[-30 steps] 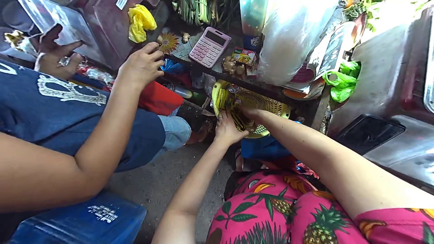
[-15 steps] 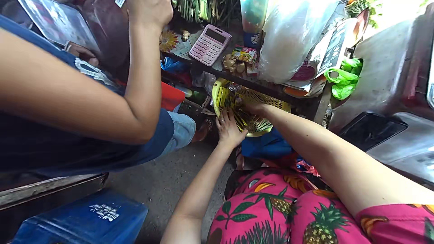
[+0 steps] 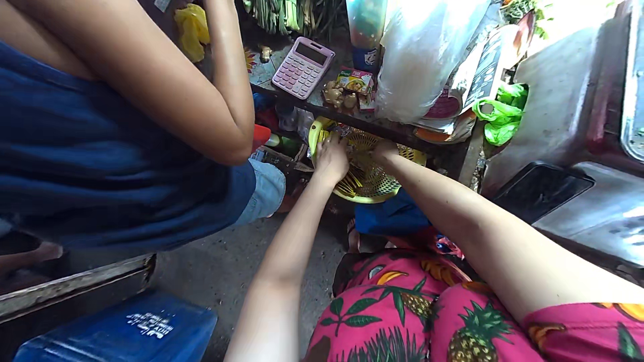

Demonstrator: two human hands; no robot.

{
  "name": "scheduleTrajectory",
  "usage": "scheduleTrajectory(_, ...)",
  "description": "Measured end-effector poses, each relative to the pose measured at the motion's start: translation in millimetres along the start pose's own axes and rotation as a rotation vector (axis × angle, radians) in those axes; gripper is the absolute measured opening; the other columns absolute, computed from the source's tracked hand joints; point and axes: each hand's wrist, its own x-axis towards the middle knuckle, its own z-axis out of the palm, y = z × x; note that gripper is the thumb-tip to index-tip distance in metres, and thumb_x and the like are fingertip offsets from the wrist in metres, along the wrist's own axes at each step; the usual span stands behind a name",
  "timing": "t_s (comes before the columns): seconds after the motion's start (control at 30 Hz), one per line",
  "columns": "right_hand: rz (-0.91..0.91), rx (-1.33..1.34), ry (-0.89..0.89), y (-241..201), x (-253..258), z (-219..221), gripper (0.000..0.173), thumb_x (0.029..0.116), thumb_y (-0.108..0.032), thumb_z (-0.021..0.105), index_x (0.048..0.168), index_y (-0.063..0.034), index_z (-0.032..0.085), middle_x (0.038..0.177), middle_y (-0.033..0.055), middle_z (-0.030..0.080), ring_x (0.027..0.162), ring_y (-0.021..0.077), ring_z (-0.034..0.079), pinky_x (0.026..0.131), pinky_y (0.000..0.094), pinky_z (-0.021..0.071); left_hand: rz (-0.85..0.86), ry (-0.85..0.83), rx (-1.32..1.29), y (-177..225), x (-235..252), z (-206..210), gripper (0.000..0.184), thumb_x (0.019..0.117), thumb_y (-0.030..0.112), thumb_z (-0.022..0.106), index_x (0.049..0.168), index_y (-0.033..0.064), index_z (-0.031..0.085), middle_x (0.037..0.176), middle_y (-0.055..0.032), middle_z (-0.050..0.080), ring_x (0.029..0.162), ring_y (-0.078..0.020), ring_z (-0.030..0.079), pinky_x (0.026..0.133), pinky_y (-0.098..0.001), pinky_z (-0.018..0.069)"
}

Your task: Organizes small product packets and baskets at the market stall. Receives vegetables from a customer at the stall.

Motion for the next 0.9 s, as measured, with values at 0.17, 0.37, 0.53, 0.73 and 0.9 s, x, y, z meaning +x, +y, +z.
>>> scheduleTrajectory(0.17, -0.035, 0.017, -0.046, 6.9, 9.7, 8.0, 0.034, 0.0962, -0.013, 0.064, 0.129, -0.0084, 0.068, 0.135, 0.0221, 0.062, 0.13, 0.04, 0.056, 0.105, 0.0641, 0.0437, 0.052, -0.167, 0.264, -3.9, 65.2, 17.8, 0.044, 0.1007, 0.021, 0.06, 0.142, 0.0057, 0.059, 0.146, -0.0207, 0.055, 0.139, -0.0392, 0.048, 0.116, -0.0602, 0.0307)
scheduleTrajectory(0.37, -0.165, -0.155, -0.176, 17.6, 31.8, 22.2, 0.036, 0.0955, -0.023, 0.068, 0.128, -0.007, 0.069, 0.138, 0.0201, 0.061, 0.133, 0.0381, 0.055, 0.108, 0.063, 0.0427, 0.046, -0.33, 0.423, 0.4, 75.9, 27.4, 0.043, 0.0907, 0.027, 0.073, 0.125, 0.002, 0.069, 0.133, -0.0193, 0.064, 0.13, -0.0401, 0.055, 0.117, -0.069, 0.0241)
scheduleTrajectory(0.53, -0.047, 0.053, -0.263, 10.8, 39.9, 21.2, 0.034, 0.1055, -0.022, 0.052, 0.12, 0.005, 0.067, 0.126, 0.0234, 0.065, 0.118, 0.0344, 0.063, 0.102, 0.055, 0.0471, 0.012, -0.396, 0.526, 14.9, 73.6, 15.9, 0.039, 0.0932, 0.023, 0.07, 0.124, -0.0023, 0.068, 0.146, -0.021, 0.054, 0.139, -0.0407, 0.046, 0.119, -0.0684, 0.019)
scheduleTrajectory(0.73, 0.054, 0.414, -0.291, -0.3, 15.4, 21.4, 0.039, 0.1071, -0.025, 0.051, 0.131, 0.0053, 0.06, 0.131, 0.0233, 0.061, 0.12, 0.0329, 0.06, 0.103, 0.0537, 0.0468, 0.142, -0.529, 0.5, 9.5, 76.1, 25.2, 0.044, 0.0939, 0.023, 0.067, 0.138, 0.0192, 0.065, 0.151, -0.0097, 0.052, 0.141, -0.0378, 0.044, 0.118, -0.0699, 0.0196)
scheduleTrajectory(0.9, 0.104, 0.506, -0.342, -0.7, 14.9, 30.9, 0.037, 0.1079, -0.021, 0.046, 0.135, 0.0024, 0.055, 0.133, 0.0256, 0.056, 0.117, 0.0373, 0.058, 0.095, 0.0587, 0.0491, 0.127, -0.526, 0.51, 17.1, 70.5, 27.9, 0.036, 0.0921, 0.012, 0.069, 0.127, 0.0047, 0.068, 0.137, -0.0212, 0.06, 0.129, -0.0428, 0.054, 0.108, -0.0649, 0.0397)
